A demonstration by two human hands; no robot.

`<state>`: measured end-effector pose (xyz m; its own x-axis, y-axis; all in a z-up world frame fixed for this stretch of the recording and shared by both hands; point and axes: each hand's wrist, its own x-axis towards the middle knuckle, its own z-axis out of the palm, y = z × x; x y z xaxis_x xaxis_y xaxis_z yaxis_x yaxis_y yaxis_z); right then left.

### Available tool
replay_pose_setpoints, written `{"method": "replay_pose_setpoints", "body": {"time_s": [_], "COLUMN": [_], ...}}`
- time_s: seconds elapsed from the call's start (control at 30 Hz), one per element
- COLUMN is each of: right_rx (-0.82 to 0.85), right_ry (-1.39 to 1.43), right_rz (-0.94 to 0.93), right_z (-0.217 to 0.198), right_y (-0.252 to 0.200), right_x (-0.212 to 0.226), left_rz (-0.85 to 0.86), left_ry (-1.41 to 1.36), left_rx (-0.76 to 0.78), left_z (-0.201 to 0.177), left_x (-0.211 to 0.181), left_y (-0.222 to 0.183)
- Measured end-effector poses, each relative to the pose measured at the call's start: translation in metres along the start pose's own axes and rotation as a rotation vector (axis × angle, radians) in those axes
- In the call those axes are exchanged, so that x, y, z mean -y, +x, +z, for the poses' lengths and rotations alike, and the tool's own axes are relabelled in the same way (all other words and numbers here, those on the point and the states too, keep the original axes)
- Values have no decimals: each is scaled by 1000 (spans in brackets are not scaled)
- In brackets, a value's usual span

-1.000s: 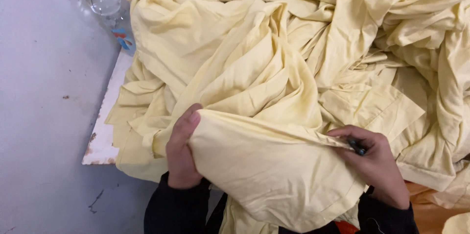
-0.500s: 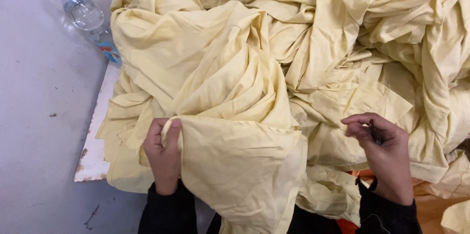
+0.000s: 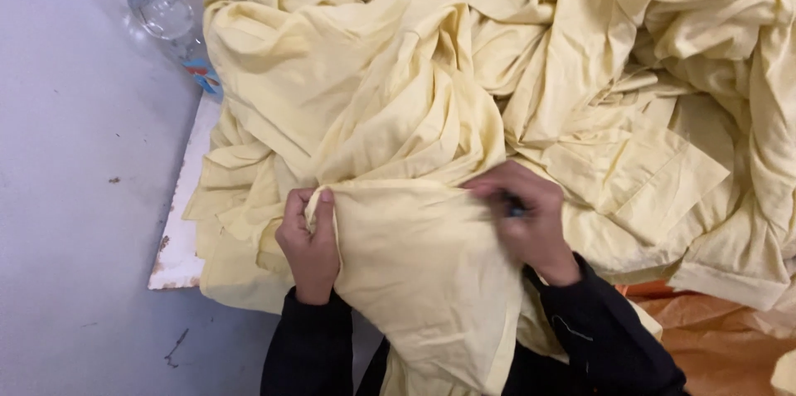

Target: Trimming loose threads from yellow shirts using thread snips in a sewing factory quality control area.

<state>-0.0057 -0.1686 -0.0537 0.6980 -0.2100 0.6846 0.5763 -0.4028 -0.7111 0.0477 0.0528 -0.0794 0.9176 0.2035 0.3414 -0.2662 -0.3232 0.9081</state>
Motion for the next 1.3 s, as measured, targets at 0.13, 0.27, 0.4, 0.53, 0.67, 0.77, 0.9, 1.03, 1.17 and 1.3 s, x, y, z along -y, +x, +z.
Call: {"method": "replay_pose_setpoints", "body": {"time_s": [0.13, 0.27, 0.4, 0.53, 0.67, 0.77, 0.9, 1.03, 1.17, 1.3], "right_rx": [-150, -321, -412, -256, 47, 13, -165, -167, 11, 86], "right_ry": [192, 331, 31, 33, 139, 156, 181, 146, 135, 145], "right_rz": [166, 254, 327, 474, 705, 752, 614, 742, 487, 332], "right_z": [-15, -32, -43, -49, -59, -60, -77, -84, -75, -71], "right_y": [-14, -13, -10, -17, -53, -59, -62, -54, -46, -50], "right_x": [-28, -37, -8, 3, -29, -20, -12, 22, 48, 61], "left_rz": [-28, -35, -93, -104, -96, -78, 139, 428, 651, 590], "left_ry": [-4, -19, -80, -84, -80, -84, -76, 278, 150, -8], "left_rx": [9, -7, -17, -14, -9, -23, -65, -275, 88, 800], "left_z": [4, 10, 12, 13, 14, 13, 11, -6, 12, 43], "left_x": [21, 27, 32, 36, 37, 34, 20, -63, -97, -118], "left_y": [3, 10, 7, 6, 6, 3, 3, -28, -67, -75]}}
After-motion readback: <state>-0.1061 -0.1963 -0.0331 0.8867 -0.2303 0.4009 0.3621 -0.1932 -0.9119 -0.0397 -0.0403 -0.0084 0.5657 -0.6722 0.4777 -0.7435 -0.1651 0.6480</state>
